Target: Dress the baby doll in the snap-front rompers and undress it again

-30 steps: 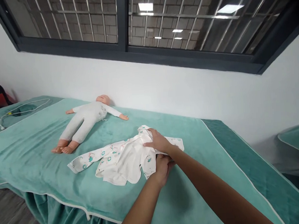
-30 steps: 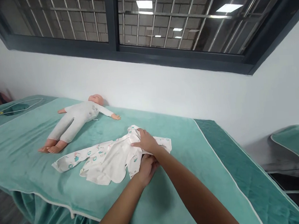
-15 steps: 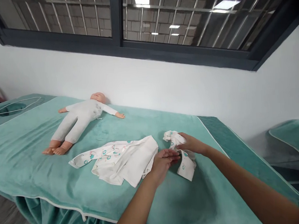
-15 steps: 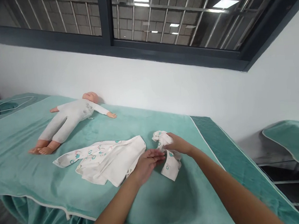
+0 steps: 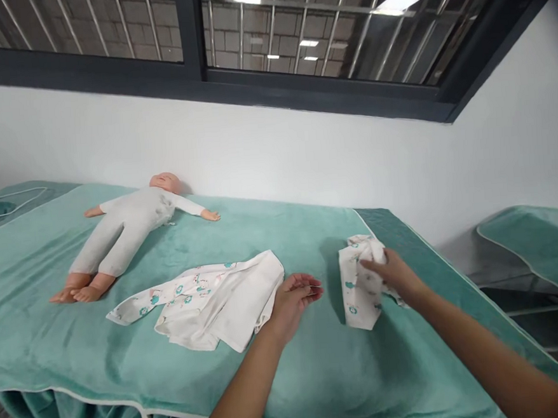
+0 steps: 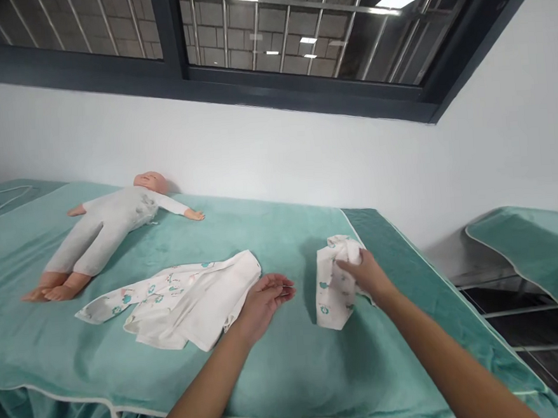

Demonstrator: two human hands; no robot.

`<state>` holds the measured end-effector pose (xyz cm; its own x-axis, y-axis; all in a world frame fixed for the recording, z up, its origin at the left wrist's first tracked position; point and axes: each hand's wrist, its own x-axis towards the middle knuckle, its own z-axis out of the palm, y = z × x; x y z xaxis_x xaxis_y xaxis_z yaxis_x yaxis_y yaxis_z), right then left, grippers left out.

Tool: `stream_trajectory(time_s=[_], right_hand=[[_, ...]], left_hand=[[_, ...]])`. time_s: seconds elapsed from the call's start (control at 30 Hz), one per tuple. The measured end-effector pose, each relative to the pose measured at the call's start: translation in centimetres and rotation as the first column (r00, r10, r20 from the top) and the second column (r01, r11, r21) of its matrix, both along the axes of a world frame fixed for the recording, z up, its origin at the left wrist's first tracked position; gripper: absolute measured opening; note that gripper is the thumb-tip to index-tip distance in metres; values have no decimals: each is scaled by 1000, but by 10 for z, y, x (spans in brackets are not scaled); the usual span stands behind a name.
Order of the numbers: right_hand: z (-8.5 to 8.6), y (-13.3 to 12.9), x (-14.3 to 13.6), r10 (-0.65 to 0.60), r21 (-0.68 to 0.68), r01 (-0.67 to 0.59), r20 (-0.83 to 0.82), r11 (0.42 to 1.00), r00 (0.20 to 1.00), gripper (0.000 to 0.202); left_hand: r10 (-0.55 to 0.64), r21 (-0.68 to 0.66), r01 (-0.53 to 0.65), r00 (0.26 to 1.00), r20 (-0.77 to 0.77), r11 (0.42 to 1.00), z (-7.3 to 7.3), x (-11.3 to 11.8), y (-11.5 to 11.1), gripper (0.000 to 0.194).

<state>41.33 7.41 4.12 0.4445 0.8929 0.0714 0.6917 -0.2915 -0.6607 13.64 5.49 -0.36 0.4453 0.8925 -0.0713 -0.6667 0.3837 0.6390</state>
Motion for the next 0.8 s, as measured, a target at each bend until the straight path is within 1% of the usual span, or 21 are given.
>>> stream_trajectory(time_s=[0.03,0.07,0.1,0.13,0.17,0.23,0.27,0.3,0.37,0.4,0.43,0.47,0.5,0.53,0.57,0.6,0.63,0.67,0.7,0.73,0.8], right_hand=[[-12,2,-9,-5,-46,10,100,999,995,68],[-22,3,-19,25,-62,-13,200,998,980,69],[-29,5,-30,30,-67,-13,253,998,967,70],[-33,7,-40,44,-69,-24,302,997,952,71],[-32,8,-50,55,-69,-34,346,997,936,71],[-22,12,-68,55,-37,-43,414,998,909,70],[-13,14,-77,50,7,-59,439,998,897,70],[-4,15,-86,48,66,-88,452,994,891,69],[11,18,-105,107,173,-203,448,964,888,67],[16,19,-117,168,200,-275,429,940,888,65],[18,21,-129,241,212,-345,398,914,885,64],[18,23,-143,321,203,-409,358,890,876,63],[16,26,-158,399,177,-466,313,867,862,63],[12,29,-173,471,144,-520,273,842,839,62],[7,33,-188,540,99,-575,249,812,804,59],[2,38,-203,603,54,-632,245,773,759,55],[-2,42,-218,653,13,-679,264,734,710,51],[-5,46,-231,684,-24,-710,292,704,668,45],[-7,49,-242,702,-46,-728,310,684,641,37],[-7,52,-252,708,-59,-734,329,676,625,27],[-1,54,-266,699,-60,-729,348,682,625,12]], left_hand=[[6,2,-6,1000,-5,1000,0,2,0,23],[19,8,-19,1000,-23,1000,-1,3,-1,21],[29,25,-28,998,-62,999,-1,4,-1,20],[24,59,-16,991,-131,998,0,4,-3,18],[6,112,20,974,-228,993,1,1,-4,17],[-33,236,154,892,-450,959,7,-11,-8,18],[-36,289,226,841,-540,930,12,-21,-9,19],[-12,341,267,802,-598,901,19,-34,-10,20],[104,442,240,775,-623,864,35,-67,-7,23],[208,511,214,734,-647,833,43,-85,-4,24],[346,582,188,647,-680,791,49,-102,0,25],[475,641,203,516,-712,740,54,-119,6,26],[579,669,259,349,-737,696,57,-133,12,28],[643,649,353,152,-751,674,57,-145,18,31],[664,582,449,-33,-747,678,55,-155,23,33],[667,500,527,-185,-722,687,52,-163,28,35],[661,419,580,-300,-688,699,49,-168,32,35],[652,355,609,-376,-658,709,46,-172,35,34],[648,316,624,-420,-636,715,45,-175,37,34],[647,306,624,-440,-622,719,46,-178,38,35],[661,370,585,-424,-618,722,55,-184,38,36]])
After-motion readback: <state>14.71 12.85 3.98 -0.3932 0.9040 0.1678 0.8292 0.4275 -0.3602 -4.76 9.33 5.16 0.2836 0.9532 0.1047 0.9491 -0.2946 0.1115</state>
